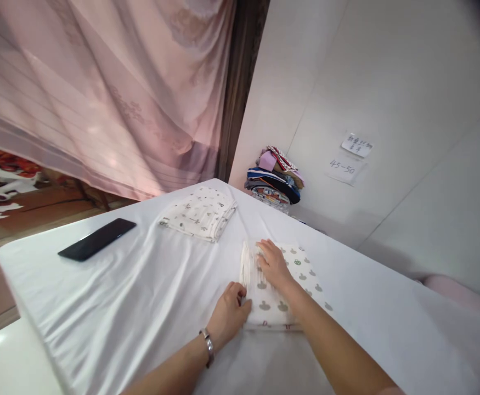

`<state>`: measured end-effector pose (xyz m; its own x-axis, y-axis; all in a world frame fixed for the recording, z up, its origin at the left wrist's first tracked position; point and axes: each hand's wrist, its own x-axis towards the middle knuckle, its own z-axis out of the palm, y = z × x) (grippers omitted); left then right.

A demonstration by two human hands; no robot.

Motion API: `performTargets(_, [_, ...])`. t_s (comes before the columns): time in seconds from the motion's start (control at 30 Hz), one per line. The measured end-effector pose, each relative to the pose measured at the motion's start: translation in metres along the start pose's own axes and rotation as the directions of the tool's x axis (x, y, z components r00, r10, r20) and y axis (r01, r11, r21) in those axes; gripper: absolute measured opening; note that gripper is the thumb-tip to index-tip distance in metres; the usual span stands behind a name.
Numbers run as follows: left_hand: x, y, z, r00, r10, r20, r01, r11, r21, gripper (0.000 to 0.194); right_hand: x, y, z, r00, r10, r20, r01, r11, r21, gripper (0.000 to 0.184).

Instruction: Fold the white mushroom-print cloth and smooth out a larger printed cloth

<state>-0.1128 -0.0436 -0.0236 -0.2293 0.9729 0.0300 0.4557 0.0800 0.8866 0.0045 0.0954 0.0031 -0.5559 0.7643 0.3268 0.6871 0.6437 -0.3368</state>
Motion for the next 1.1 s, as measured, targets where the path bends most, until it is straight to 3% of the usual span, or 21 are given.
performTargets(0.1, [0.001,0.001,-0.001,1.000,0.007,-0.005,-0.007,1.000,0.006,0.004,-0.018,0.015,-0.005,0.985,0.125,0.115,-0.115,0.989,-0.088,0.043])
performTargets(0.2, [0.001,0.000,-0.001,1.000,0.011,0.001,-0.011,1.000,-0.010,0.003,-0.024,0.024,-0.008,0.952,0.169,0.256,-0.157,0.985,-0.067,0.046])
performTargets(0.27, [0.001,0.001,-0.002,1.000,-0.003,0.012,0.004,1.000,-0.016,0.004,-0.024,0.030,-0.016,0.956,0.177,0.234,-0.172,0.984,-0.038,0.046])
performTargets(0.37, [0.000,0.005,-0.004,0.999,-0.048,0.023,0.048,0.999,-0.003,0.004,-0.033,0.047,-0.038,0.966,0.246,0.077,-0.241,0.968,-0.077,0.043])
performTargets(0.47, [0.000,0.008,-0.006,0.995,-0.093,0.027,0.092,0.996,0.020,0.007,-0.059,0.077,-0.058,0.913,0.407,-0.020,-0.407,0.906,-0.115,0.045])
performTargets(0.57, [0.003,0.009,-0.007,0.998,-0.067,-0.016,0.068,0.995,0.078,0.018,-0.090,0.104,-0.063,0.825,0.564,0.031,-0.561,0.825,-0.063,0.052])
performTargets(0.67, [0.010,0.009,-0.008,0.998,-0.025,-0.054,0.033,0.988,0.154,0.023,-0.110,0.114,-0.055,0.773,0.629,0.084,-0.630,0.776,-0.013,0.058])
performTargets(0.8, [0.009,0.014,0.000,0.998,-0.014,-0.065,0.027,0.977,0.210,0.012,-0.114,0.120,-0.054,0.795,0.598,0.103,-0.603,0.797,0.025,0.058])
performTargets(0.87, [-0.003,0.021,0.015,0.998,-0.066,0.000,0.066,0.986,0.150,0.012,-0.109,0.135,-0.069,0.823,0.558,0.108,-0.565,0.824,0.048,0.060])
performTargets(0.97, [-0.030,0.036,0.047,0.943,-0.155,0.295,0.154,0.988,0.024,0.021,-0.101,0.169,-0.101,0.825,0.562,0.058,-0.563,0.826,0.007,0.063])
performTargets(1.03, [-0.045,0.047,0.065,0.873,-0.115,0.474,0.128,0.992,0.006,0.024,-0.100,0.187,-0.118,0.789,0.614,0.011,-0.612,0.788,-0.074,0.061])
performTargets(1.1, [-0.050,0.054,0.071,0.857,-0.015,0.515,0.010,1.000,0.012,0.020,-0.105,0.192,-0.127,0.779,0.625,-0.046,-0.626,0.772,-0.114,0.054])
